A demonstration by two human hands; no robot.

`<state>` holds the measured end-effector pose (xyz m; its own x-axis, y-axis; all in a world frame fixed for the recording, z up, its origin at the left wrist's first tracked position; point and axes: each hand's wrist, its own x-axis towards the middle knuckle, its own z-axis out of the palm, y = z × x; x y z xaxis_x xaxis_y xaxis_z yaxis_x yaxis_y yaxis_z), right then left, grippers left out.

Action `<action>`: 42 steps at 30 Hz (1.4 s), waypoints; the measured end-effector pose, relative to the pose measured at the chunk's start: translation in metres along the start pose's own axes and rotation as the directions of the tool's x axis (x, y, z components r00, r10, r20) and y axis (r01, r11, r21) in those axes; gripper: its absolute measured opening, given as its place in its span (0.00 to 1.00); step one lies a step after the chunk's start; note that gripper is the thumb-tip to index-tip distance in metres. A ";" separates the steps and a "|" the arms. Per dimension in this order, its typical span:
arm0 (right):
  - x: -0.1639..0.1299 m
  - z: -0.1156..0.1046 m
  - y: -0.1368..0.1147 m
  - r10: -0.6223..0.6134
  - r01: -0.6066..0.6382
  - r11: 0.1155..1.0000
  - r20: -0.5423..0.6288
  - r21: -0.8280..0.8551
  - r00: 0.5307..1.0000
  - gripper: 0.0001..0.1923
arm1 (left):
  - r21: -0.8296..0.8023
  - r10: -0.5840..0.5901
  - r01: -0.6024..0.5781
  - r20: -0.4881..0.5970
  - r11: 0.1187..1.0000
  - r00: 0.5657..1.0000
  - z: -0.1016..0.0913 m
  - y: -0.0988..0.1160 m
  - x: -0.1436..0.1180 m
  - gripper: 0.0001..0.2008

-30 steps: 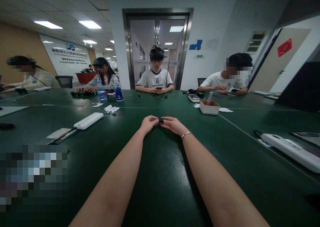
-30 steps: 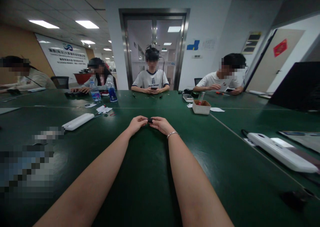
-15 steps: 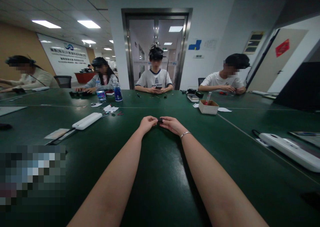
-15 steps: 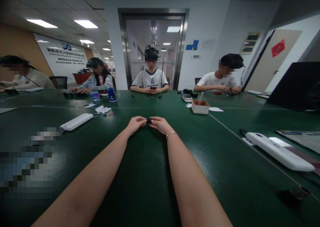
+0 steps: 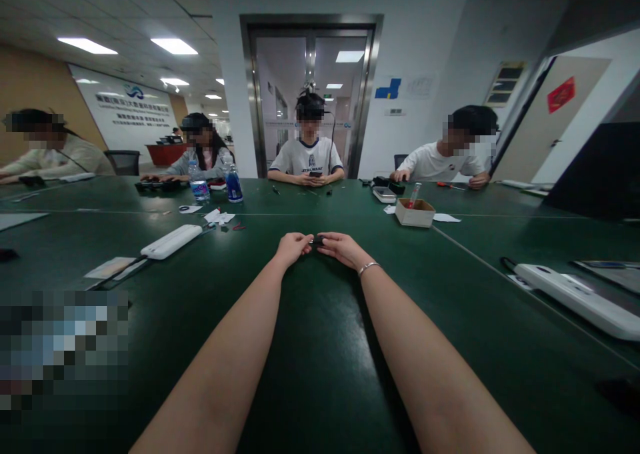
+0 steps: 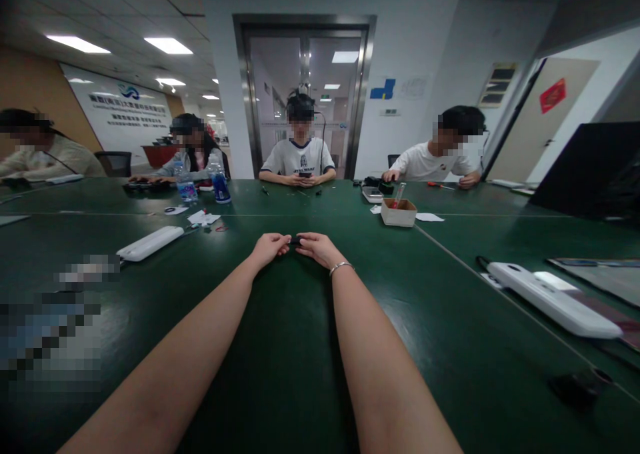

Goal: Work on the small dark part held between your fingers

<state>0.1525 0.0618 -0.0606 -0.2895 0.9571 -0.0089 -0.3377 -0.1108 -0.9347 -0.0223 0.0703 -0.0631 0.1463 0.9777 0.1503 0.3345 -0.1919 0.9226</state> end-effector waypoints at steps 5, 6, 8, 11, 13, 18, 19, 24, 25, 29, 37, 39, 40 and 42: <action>0.000 0.001 -0.001 0.019 -0.019 0.999 0.008 -0.033 1.000 0.11 | 0.263 0.029 -0.035 0.025 0.964 0.999 -0.004 0.005 -0.007 0.23; 0.000 0.001 -0.002 0.030 -0.029 0.999 0.020 -0.043 0.999 0.11 | 0.314 0.029 -0.035 0.024 0.949 0.999 -0.005 0.006 -0.008 0.25; -0.001 0.002 -0.003 0.051 -0.049 0.997 0.040 -0.057 0.998 0.10 | 0.396 0.026 -0.029 0.013 0.918 1.000 -0.006 0.010 -0.011 0.27; -0.003 0.004 -0.006 0.076 -0.073 0.995 0.043 -0.072 0.996 0.10 | 0.443 0.025 -0.022 0.000 0.896 1.000 -0.006 0.016 -0.014 0.28; -0.004 0.005 -0.007 0.096 -0.094 0.992 0.027 -0.079 0.995 0.09 | 0.426 0.023 -0.011 -0.022 0.905 0.999 -0.005 0.018 -0.016 0.27; -0.004 0.007 -0.009 0.109 -0.108 0.991 0.005 -0.074 0.994 0.07 | 0.370 0.087 -0.047 -0.090 0.928 0.992 -0.004 0.013 -0.015 0.21; -0.004 0.007 -0.009 0.102 -0.101 0.992 0.003 -0.072 0.995 0.07 | 0.357 0.098 -0.060 -0.088 0.932 0.991 -0.004 0.010 -0.013 0.20; -0.005 0.009 -0.009 0.077 -0.079 0.993 -0.017 -0.085 0.997 0.08 | 0.111 0.155 -0.154 -0.005 0.982 0.988 -0.005 -0.005 -0.003 0.12; -0.005 0.009 -0.009 0.074 -0.076 0.993 -0.021 -0.088 0.997 0.09 | 0.062 0.155 -0.155 0.006 0.986 0.988 -0.005 -0.006 -0.002 0.14; -0.006 0.010 -0.009 0.071 -0.072 0.992 -0.015 -0.101 0.997 0.07 | -0.008 0.058 -0.058 0.037 0.998 0.998 -0.004 -0.009 0.001 0.16; -0.007 0.009 -0.006 0.069 -0.065 0.990 0.031 -0.129 0.997 0.05 | -0.027 0.093 -0.091 0.091 0.996 0.992 -0.003 -0.005 -0.001 0.17; -0.005 0.008 -0.007 0.094 -0.082 0.981 0.064 -0.175 0.993 0.04 | -0.008 0.109 -0.109 0.137 0.994 0.984 -0.003 -0.006 -0.001 0.17; -0.003 0.008 -0.012 0.118 -0.100 0.971 0.072 -0.217 0.990 0.06 | 0.009 0.117 -0.119 0.139 0.993 0.983 -0.003 -0.008 -0.001 0.17; -0.004 0.009 -0.031 0.152 -0.134 0.931 0.026 -0.338 0.988 0.11 | 0.030 0.118 -0.122 0.111 0.992 0.987 -0.003 -0.012 0.001 0.17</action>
<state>0.1556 0.0591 -0.0281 -0.3609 0.9218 -0.1416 0.0273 -0.1413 -0.9896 -0.0285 0.0742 -0.0731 0.2871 0.9329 0.2175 0.3423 -0.3120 0.8863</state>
